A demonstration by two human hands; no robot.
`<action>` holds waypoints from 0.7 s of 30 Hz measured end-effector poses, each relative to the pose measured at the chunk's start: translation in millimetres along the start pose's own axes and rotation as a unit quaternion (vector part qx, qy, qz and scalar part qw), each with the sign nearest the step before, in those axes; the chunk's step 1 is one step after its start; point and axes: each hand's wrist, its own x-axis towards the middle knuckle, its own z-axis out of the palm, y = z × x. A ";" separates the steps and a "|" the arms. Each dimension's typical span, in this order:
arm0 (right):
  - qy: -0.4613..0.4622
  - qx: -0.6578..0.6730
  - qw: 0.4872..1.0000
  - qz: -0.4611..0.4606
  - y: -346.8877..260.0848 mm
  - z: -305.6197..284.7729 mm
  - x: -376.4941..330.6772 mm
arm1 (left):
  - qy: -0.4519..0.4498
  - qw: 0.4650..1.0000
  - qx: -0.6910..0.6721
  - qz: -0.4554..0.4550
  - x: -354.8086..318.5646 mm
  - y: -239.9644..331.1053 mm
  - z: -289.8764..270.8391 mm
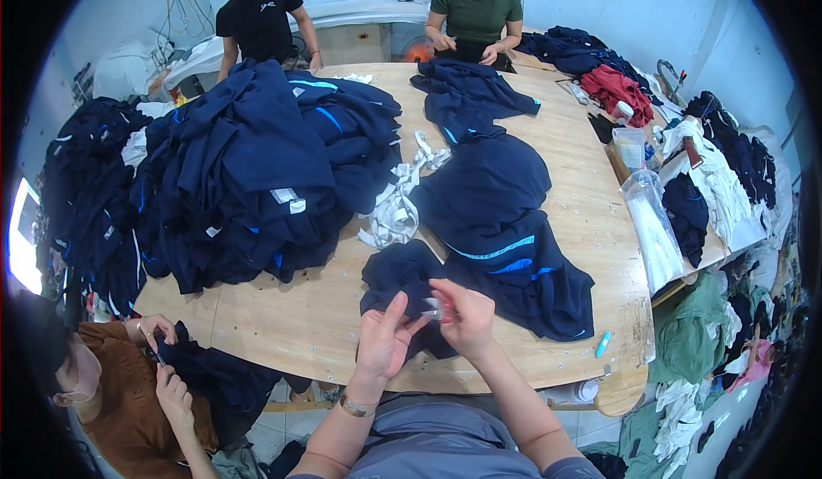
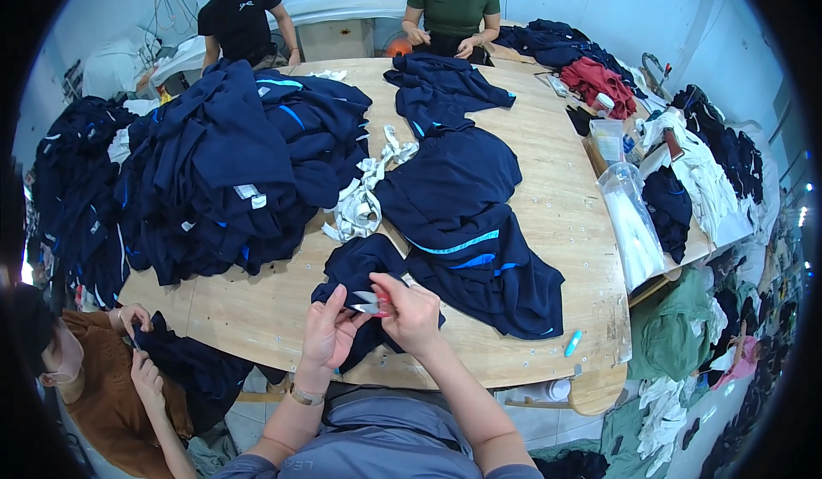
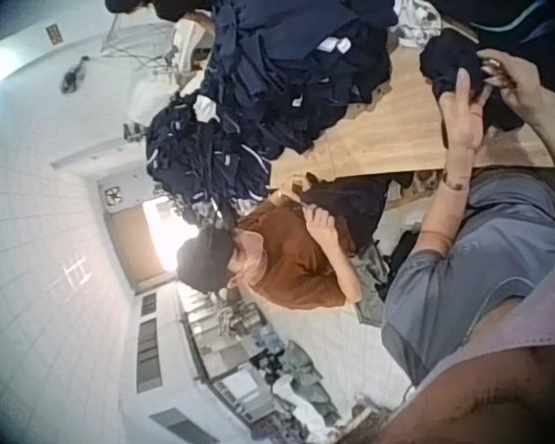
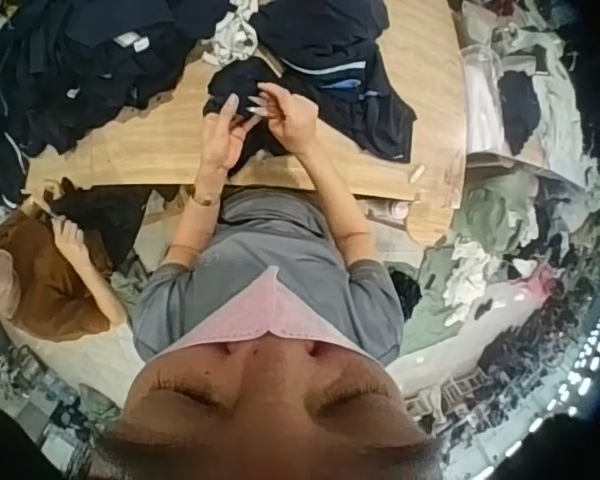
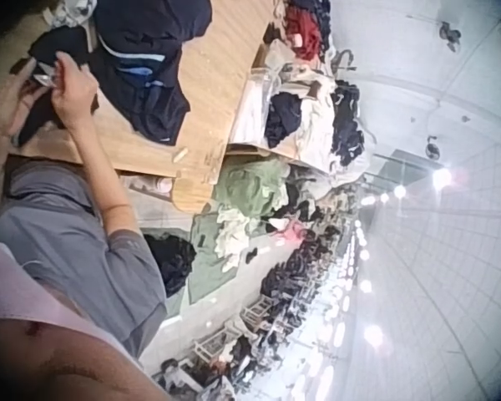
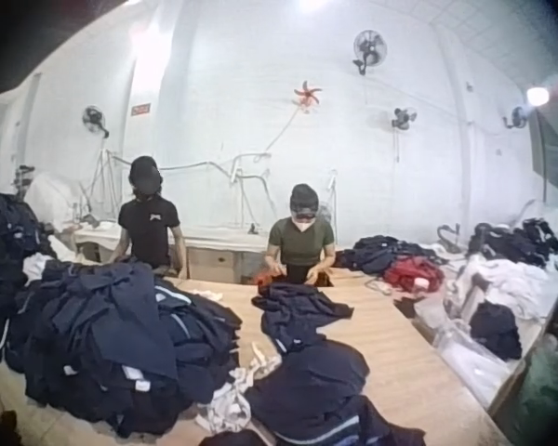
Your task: Trimming loose threads from dark blue garments using small scissors.
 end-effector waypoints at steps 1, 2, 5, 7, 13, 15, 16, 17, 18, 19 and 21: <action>-0.020 -0.050 0.997 -0.050 0.1 -0.8 1.1 | -0.007 1.000 0.024 0.010 -0.4 -2.9 -2.1; -0.042 -0.098 0.989 -0.100 -0.1 -0.3 1.3 | -0.005 1.000 0.024 0.012 -1.1 -5.7 -5.6; -0.051 -0.153 0.980 -0.118 -0.5 -2.2 1.5 | -0.027 0.996 0.062 0.052 -2.8 -10.3 -10.9; -0.052 -0.172 0.976 -0.127 2.0 -1.6 -0.1 | -0.030 0.997 0.049 0.043 -3.0 -9.1 -7.6; 0.021 0.011 0.999 -0.031 -0.1 -0.8 -17.9 | -0.001 0.999 -0.023 -0.028 -4.3 4.7 13.1; 0.040 0.028 0.999 -0.007 -0.1 -1.2 -29.7 | -0.006 0.999 -0.027 -0.020 -2.7 5.2 9.0; 0.058 0.046 0.997 0.017 0.3 -1.3 -33.0 | -0.010 0.999 -0.031 -0.012 -1.4 4.8 7.1; 0.068 0.067 0.995 0.032 0.0 1.1 -34.6 | -0.009 0.999 -0.031 -0.012 -1.2 4.2 5.0; 0.068 0.068 0.995 0.033 -2.1 -0.5 -34.6 | -0.011 0.999 -0.035 -0.010 -1.0 3.4 3.1; 0.028 0.120 0.988 0.095 -5.7 -4.3 -33.6 | -0.014 0.999 -0.038 -0.008 -1.3 3.0 1.7; -0.012 0.170 0.973 0.155 -2.3 -8.6 -35.7 | -0.001 0.999 -0.048 -0.012 -1.9 2.2 2.9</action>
